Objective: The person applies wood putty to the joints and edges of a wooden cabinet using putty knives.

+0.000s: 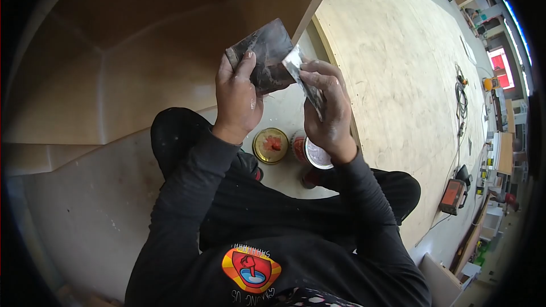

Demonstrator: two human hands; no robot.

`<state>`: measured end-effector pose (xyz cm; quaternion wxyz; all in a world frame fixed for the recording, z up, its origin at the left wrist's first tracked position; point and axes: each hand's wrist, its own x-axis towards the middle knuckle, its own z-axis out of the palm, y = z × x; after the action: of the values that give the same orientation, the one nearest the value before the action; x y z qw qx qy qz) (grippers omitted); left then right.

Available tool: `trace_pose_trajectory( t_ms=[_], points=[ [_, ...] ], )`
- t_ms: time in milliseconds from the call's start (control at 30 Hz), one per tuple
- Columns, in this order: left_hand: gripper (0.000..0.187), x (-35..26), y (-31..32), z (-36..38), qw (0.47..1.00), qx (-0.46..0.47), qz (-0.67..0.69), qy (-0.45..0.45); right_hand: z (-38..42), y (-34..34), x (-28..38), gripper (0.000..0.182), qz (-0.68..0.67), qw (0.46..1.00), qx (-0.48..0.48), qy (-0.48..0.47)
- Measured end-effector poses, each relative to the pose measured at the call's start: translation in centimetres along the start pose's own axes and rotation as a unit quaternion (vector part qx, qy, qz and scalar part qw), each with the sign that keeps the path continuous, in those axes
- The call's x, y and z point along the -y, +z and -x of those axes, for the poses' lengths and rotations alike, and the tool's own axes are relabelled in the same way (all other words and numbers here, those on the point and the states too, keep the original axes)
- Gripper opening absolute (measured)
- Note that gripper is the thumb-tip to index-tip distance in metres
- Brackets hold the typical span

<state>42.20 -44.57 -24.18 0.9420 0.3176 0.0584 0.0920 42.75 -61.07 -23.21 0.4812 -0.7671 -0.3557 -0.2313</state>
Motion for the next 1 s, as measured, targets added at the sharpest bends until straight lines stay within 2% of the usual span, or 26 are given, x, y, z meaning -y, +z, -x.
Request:
trace_pose_trajectory(
  t_ms=[67, 133, 167, 200, 233, 267, 300, 333, 400, 467, 533, 567, 600, 667, 733, 800, 833, 900, 933, 1000],
  points=[
    [0.023, -0.2, -0.2, 0.0, 1.0, 0.004, -0.004, 0.013, 1.1, 0.4, -1.6, 0.05, 0.004, 1.0, -0.028, 0.011],
    [0.022, -0.3, -0.4, -0.1, 0.999, 0.018, 0.001, 0.045, 1.6, -0.6, -2.8, 0.044, 0.099, 0.99, 0.046, 0.088],
    [0.022, -0.3, -0.6, -0.3, 0.999, 0.02, 0.001, 0.045, 1.5, -0.9, -2.9, 0.041, 0.096, 0.989, 0.044, 0.106],
    [0.021, -0.3, -0.8, -0.6, 0.981, 0.025, -0.128, 0.14, 1.7, -1.6, -2.5, 0.04, 0.105, 0.989, 0.02, 0.105],
    [0.02, -0.2, -1.0, -0.7, 0.939, 0.024, -0.252, 0.234, 0.6, -2.2, -1.5, 0.04, 0.133, 0.99, 0.004, 0.054],
    [0.02, -0.2, -1.0, -0.5, 0.94, 0.02, -0.252, 0.23, -0.1, -2.7, -0.4, 0.041, 0.16, 0.987, -0.012, 0.008],
    [0.019, -0.3, -0.9, -0.2, 0.915, 0.02, -0.312, 0.255, -0.5, -3.0, 0.3, 0.045, 0.204, 0.978, -0.005, -0.034],
    [0.019, -0.4, -0.6, -0.3, 0.884, 0.024, -0.368, 0.286, -0.7, -2.9, 0.5, 0.045, 0.207, 0.978, -0.01, -0.034],
    [0.019, -0.4, -0.4, 0.0, 0.885, 0.027, -0.372, 0.278, -1.0, -2.6, 1.1, 0.046, 0.277, 0.954, 0.087, -0.071],
    [0.019, -0.5, -0.4, -0.1, 0.885, 0.018, -0.376, 0.273, -1.5, -3.1, 1.5, 0.04, 0.283, 0.951, 0.103, -0.067],
    [0.019, -0.7, -0.4, 0.1, 0.911, 0.03, -0.34, 0.231, -1.2, -2.8, 1.9, 0.04, 0.083, 0.996, -0.002, -0.03],
    [0.02, -0.1, 0.0, 0.1, 0.98, 0.027, -0.143, 0.139, -1.2, -2.1, 1.8, 0.04, 0.064, 0.997, -0.019, -0.034],
    [0.02, 0.2, 0.1, 0.1, 0.979, 0.03, -0.143, 0.14, -0.4, -1.4, 1.1, 0.038, 0.014, 1.0, -0.011, 0.005],
    [0.022, 0.4, 0.2, 0.0, 0.984, 0.017, -0.115, 0.136, 1.0, -0.2, -0.6, 0.035, 0.087, 0.995, -0.038, -0.015],
    [0.022, 0.4, -0.3, -0.5, 0.984, 0.012, -0.108, 0.144, 1.8, -0.8, -2.1, 0.034, 0.114, 0.993, -0.026, 0.022],
    [0.022, 0.1, -0.7, -0.3, 0.985, 0.009, -0.107, 0.136, 1.0, -2.8, -3.0, 0.038, 0.175, 0.984, 0.027, 0.011],
    [0.022, -0.3, -0.6, -0.2, 0.962, 0.021, -0.197, 0.189, 0.7, -3.0, -2.8, 0.041, 0.132, 0.99, 0.0, 0.048],
    [0.02, -1.0, 0.1, 0.1, 0.892, 0.023, -0.36, 0.274, -1.5, -4.3, -0.6, 0.047, 0.195, 0.98, 0.039, -0.003],
    [0.02, -1.0, 0.1, 0.3, 0.893, 0.023, -0.359, 0.27, -2.4, -4.6, 0.6, 0.049, 0.222, 0.973, 0.058, -0.024],
    [0.018, -1.0, 0.2, 0.2, 0.854, 0.045, -0.416, 0.309, -3.4, -4.8, 1.4, 0.053, 0.258, 0.962, 0.08, -0.043]
  ],
)
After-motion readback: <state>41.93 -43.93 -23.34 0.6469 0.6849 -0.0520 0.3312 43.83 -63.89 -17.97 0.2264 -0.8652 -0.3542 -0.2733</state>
